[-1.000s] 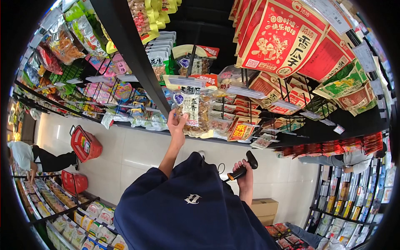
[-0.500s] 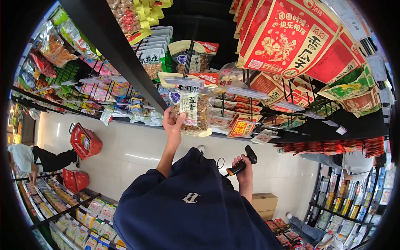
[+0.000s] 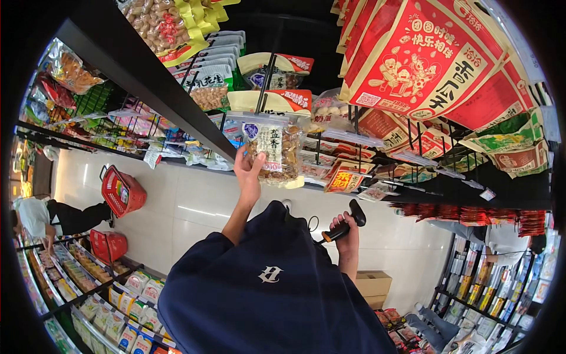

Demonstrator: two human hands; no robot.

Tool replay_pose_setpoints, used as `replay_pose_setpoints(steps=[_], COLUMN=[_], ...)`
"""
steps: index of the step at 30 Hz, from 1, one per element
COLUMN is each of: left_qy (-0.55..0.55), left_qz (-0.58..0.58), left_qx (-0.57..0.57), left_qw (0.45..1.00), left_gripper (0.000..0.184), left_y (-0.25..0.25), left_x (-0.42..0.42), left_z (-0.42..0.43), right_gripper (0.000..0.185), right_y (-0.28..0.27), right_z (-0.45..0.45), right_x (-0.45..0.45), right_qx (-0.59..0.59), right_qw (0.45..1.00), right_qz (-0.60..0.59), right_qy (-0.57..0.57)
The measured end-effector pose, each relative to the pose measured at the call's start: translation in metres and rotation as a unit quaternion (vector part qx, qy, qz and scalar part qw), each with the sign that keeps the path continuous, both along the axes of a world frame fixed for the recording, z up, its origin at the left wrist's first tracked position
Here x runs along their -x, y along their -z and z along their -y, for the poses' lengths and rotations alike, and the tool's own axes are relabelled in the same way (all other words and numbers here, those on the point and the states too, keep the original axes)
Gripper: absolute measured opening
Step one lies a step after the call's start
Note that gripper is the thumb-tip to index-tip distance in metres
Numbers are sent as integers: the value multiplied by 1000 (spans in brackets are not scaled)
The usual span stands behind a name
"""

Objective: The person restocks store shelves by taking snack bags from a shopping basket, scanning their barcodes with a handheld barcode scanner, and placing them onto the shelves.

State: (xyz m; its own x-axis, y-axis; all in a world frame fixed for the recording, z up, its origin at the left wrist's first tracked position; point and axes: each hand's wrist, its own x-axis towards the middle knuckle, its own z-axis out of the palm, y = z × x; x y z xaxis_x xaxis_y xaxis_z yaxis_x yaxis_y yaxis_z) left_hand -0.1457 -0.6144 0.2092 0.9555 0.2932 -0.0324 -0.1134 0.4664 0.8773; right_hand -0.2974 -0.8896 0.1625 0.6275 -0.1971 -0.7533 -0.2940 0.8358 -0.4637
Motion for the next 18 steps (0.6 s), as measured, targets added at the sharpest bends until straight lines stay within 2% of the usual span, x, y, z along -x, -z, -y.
replay_pose_setpoints(steps=[6, 10, 11, 12, 14, 17, 18], left_qy=[-7, -25, -18, -11, -48, -43, -26], left_qz=[14, 13, 44, 55, -6, 73, 93], left_qx=[-35, -73, -81, -81, -196, -138, -115], left_qw=[999, 997, 996, 995, 979, 987, 989], left_gripper=[49, 39, 32, 32, 26, 27, 29], left_y=[3, 11, 10, 16, 36, 42, 47], left_x=[-41, -69, -75, -80, -94, -103, -107], left_z=[11, 10, 9, 5, -2, 1, 0], right_gripper=[20, 19, 19, 19, 19, 18, 17], right_y=[4, 2, 2, 3, 7, 8, 13], right_z=[8, 10, 9, 8, 2, -6, -7], right_x=[-3, 9, 14, 18, 26, 40, 45], right_qx=[-4, -3, -6, -10, -6, -21, -56], right_qw=[1000, 999, 999, 998, 998, 995, 991], right_qz=[24, 26, 25, 25, 32, 52, 94], right_qy=[3, 31, 40, 48, 60, 78, 77])
